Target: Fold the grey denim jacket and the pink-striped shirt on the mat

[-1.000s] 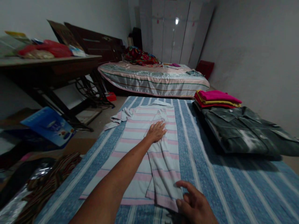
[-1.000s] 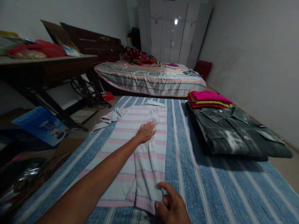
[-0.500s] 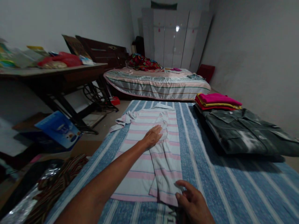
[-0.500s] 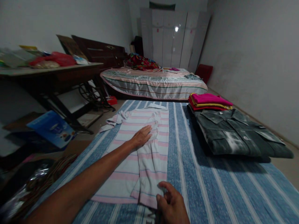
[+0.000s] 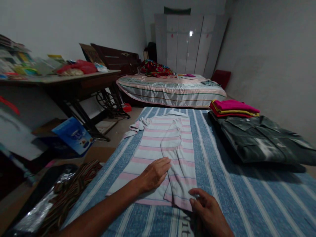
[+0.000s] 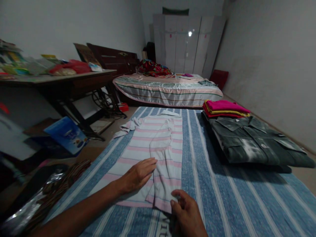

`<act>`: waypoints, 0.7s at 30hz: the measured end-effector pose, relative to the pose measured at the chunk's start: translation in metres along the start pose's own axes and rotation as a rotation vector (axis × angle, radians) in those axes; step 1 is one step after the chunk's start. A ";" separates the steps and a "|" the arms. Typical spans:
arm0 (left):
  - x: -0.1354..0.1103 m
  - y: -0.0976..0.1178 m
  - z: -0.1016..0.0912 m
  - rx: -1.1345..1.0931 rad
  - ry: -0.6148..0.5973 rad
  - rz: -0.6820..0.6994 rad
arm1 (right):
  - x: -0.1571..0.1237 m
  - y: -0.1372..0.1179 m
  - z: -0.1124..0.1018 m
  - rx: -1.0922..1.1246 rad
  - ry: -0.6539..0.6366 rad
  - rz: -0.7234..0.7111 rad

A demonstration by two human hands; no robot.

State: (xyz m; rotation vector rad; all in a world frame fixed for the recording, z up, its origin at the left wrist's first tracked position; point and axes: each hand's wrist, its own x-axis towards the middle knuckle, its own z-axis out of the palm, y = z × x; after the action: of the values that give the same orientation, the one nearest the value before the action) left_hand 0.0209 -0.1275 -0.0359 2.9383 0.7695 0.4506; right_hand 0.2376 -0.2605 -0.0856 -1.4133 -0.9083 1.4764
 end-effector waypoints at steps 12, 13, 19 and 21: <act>-0.007 0.025 0.009 0.059 0.048 0.125 | 0.000 -0.002 0.000 -0.028 0.012 -0.007; -0.006 0.026 0.009 0.056 0.043 0.132 | 0.001 -0.003 0.000 -0.026 0.010 -0.013; -0.001 0.027 0.012 0.034 -0.013 0.128 | 0.001 -0.006 0.000 -0.027 -0.001 0.021; -0.001 0.026 0.012 0.020 0.000 0.124 | 0.000 -0.008 0.000 -0.030 -0.014 0.039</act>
State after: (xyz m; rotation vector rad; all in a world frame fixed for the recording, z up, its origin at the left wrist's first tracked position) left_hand 0.0362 -0.1506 -0.0438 3.0163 0.5979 0.4535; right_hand 0.2381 -0.2583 -0.0783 -1.4512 -0.9197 1.5088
